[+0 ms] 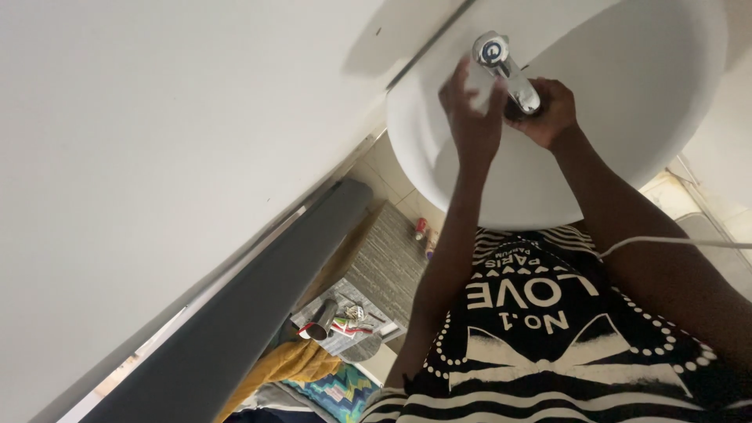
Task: Washing a dark cloth under a running faucet in a sink.
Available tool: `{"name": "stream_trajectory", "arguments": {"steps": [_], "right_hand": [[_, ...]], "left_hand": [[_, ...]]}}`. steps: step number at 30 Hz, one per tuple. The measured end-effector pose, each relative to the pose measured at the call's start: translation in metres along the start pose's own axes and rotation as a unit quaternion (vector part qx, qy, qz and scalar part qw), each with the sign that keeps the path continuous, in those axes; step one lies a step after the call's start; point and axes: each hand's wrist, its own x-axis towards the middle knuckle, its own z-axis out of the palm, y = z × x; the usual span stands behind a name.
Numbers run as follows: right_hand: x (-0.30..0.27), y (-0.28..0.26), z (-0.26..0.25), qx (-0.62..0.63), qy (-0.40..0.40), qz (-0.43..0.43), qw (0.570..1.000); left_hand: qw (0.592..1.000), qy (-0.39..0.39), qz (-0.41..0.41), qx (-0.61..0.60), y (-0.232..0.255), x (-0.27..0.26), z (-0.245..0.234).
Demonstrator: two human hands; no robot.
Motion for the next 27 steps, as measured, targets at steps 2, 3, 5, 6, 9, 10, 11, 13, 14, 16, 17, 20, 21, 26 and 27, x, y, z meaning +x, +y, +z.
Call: {"name": "stream_trajectory", "arguments": {"steps": [2,3,5,6,9,10,11,13,14,16,17,20,21,26,27], "right_hand": [[-0.004,0.001,0.002,-0.005,-0.025,-0.005,1.0],[-0.006,0.002,0.002,-0.011,-0.05,-0.01,0.999],[-0.004,0.0,0.002,-0.004,-0.045,-0.011,0.999],[-0.003,0.001,0.002,0.003,-0.038,-0.011,0.999],[-0.005,0.001,0.009,-0.022,0.033,-0.001,0.999],[-0.004,0.003,0.003,-0.02,0.035,-0.001,0.999],[-0.003,0.005,-0.004,-0.025,0.02,-0.014,0.999],[0.0,0.007,-0.013,-0.03,0.006,-0.029,0.999],[0.001,0.006,-0.015,-0.016,-0.01,-0.023,1.0],[0.001,0.005,-0.015,-0.002,-0.026,-0.014,1.0],[0.0,0.005,-0.013,0.009,-0.008,-0.009,1.0],[0.006,0.008,-0.022,0.013,0.018,-0.008,1.0],[0.01,0.009,-0.028,0.007,0.025,-0.013,1.0],[0.01,0.01,-0.027,0.02,-0.022,0.002,1.0],[0.008,0.011,-0.021,0.017,-0.004,0.006,1.0]], "left_hand": [[0.996,-0.019,0.06,0.062,-0.002,0.019,0.003],[0.985,-0.039,0.119,0.122,-0.003,0.027,0.005],[0.975,-0.063,0.127,0.172,-0.002,0.039,0.01],[0.962,-0.086,0.132,0.221,-0.002,0.045,0.011],[0.951,-0.13,0.112,0.256,-0.01,0.056,0.014],[0.951,-0.133,0.111,0.256,-0.029,0.061,0.021],[0.941,-0.128,0.142,0.28,-0.047,0.066,0.028],[0.929,-0.123,0.174,0.301,-0.056,0.076,0.03],[0.92,-0.122,0.224,0.297,-0.047,0.08,0.024],[0.909,-0.12,0.271,0.293,-0.033,0.081,0.008],[0.902,-0.135,0.297,0.283,-0.027,0.078,0.0],[0.889,-0.171,0.311,0.288,-0.026,0.076,-0.016],[0.884,-0.192,0.3,0.303,-0.029,0.076,-0.018],[0.864,-0.249,0.278,0.338,-0.016,0.088,-0.024],[0.857,-0.259,0.277,0.348,-0.013,0.089,-0.024]]}}
